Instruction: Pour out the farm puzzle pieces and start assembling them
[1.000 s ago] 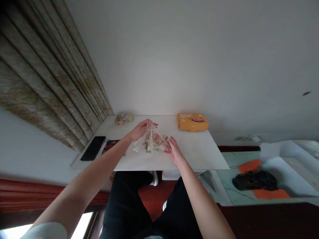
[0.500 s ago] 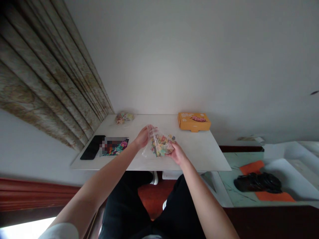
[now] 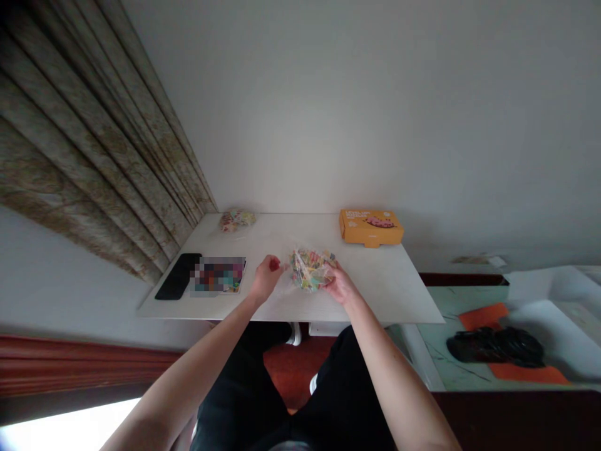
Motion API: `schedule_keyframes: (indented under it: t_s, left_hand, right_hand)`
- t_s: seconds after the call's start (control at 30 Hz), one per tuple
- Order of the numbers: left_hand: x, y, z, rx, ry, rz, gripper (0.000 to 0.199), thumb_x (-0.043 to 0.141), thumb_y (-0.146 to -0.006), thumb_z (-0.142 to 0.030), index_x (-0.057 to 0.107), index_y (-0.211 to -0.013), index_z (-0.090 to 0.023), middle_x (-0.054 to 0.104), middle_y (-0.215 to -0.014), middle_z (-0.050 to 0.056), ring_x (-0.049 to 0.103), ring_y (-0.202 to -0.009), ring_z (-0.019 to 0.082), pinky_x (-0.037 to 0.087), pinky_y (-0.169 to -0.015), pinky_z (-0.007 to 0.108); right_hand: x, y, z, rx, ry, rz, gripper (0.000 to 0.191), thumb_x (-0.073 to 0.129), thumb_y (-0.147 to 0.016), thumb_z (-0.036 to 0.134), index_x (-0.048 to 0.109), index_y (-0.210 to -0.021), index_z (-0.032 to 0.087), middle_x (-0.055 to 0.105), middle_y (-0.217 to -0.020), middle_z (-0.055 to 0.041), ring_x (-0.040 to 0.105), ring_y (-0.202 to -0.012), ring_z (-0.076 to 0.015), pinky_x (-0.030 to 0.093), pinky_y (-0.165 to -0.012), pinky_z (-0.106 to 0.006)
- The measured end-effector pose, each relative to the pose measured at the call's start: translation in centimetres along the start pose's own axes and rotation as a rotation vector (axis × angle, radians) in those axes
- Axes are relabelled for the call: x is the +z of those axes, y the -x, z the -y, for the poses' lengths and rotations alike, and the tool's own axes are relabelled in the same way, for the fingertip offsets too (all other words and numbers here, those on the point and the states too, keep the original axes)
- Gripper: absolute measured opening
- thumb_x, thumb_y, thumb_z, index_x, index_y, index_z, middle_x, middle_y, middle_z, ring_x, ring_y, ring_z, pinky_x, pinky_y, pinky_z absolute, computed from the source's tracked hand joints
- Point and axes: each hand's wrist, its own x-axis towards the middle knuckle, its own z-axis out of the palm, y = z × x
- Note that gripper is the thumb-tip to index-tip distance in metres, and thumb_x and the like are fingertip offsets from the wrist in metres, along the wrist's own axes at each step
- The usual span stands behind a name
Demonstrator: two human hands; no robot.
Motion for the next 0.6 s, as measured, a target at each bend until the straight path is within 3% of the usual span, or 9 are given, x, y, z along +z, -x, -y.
schedule_keyframes:
  t_s: [0.1, 0.27, 0.33, 0.43, 0.53, 0.6]
  left_hand:
    - [0.6, 0.6, 0.4, -0.076, 0.041, 0.073, 0.018, 0.078, -0.078, -0.028, 0.062, -0.079, -0.021, 0.067, -0.076, 0.000, 0.063, -0.072, 0.016, 0.048, -0.070, 0.028]
    - [0.9, 0.8, -0.3, -0.158, 0.220, 0.122, 0.017, 0.071, -0.086, -0.036, 0.068, -0.091, -0.020, 0.075, -0.090, 0.006, 0.070, -0.080, 0.019, 0.054, -0.078, 0.031]
    - [0.3, 0.8, -1.1, -0.128, 0.249, 0.142, 0.023, 0.064, -0.092, -0.043, 0.069, -0.093, -0.020, 0.075, -0.089, 0.006, 0.070, -0.080, 0.020, 0.054, -0.079, 0.032]
    - [-1.0, 0.7, -3.0, -0.029, 0.190, 0.040, 0.034, 0.057, -0.096, -0.052, 0.072, -0.100, -0.021, 0.076, -0.097, 0.007, 0.070, -0.088, 0.022, 0.054, -0.080, 0.032]
    - [-2.6, 0.0, -5.2, 0.080, 0.094, -0.011, 0.033, 0.069, -0.090, -0.053, 0.073, -0.101, -0.022, 0.075, -0.100, 0.006, 0.069, -0.087, 0.021, 0.052, -0.076, 0.030]
    - [-3.7, -1.1, -6.3, 0.100, 0.003, 0.021, 0.027, 0.077, -0.084, -0.047, 0.072, -0.083, -0.021, 0.072, -0.082, 0.003, 0.065, -0.072, 0.019, 0.049, -0.067, 0.028]
  right_hand:
    - [0.0, -0.4, -0.1, -0.003, 0.008, 0.045, 0.040, 0.086, -0.070, 0.026, 0.070, -0.107, 0.031, 0.081, -0.104, 0.0009, 0.077, -0.087, -0.0223, 0.064, -0.064, -0.033]
    - [0.4, -0.8, -0.6, 0.000, -0.023, 0.040, 0.034, 0.085, -0.072, 0.026, 0.070, -0.102, 0.030, 0.081, -0.102, 0.0022, 0.076, -0.085, -0.0204, 0.065, -0.065, -0.033]
    - [0.8, -0.9, -0.9, 0.027, -0.051, 0.044, 0.031, 0.083, -0.072, 0.025, 0.070, -0.100, 0.029, 0.081, -0.100, 0.0013, 0.077, -0.083, -0.0200, 0.065, -0.066, -0.032]
    - [2.0, -1.3, -1.2, 0.079, -0.113, 0.022, 0.025, 0.079, -0.072, 0.022, 0.070, -0.095, 0.026, 0.081, -0.095, -0.0010, 0.077, -0.084, -0.0195, 0.065, -0.069, -0.030]
    - [3.8, -1.9, -1.6, 0.087, -0.142, 0.010, 0.022, 0.076, -0.074, 0.021, 0.071, -0.095, 0.026, 0.081, -0.096, -0.0020, 0.077, -0.087, -0.0189, 0.065, -0.074, -0.029]
    - [5.2, -2.5, -2.0, 0.072, -0.118, 0.029, 0.023, 0.074, -0.075, 0.022, 0.071, -0.097, 0.026, 0.081, -0.096, -0.0020, 0.077, -0.087, -0.0188, 0.065, -0.074, -0.029]
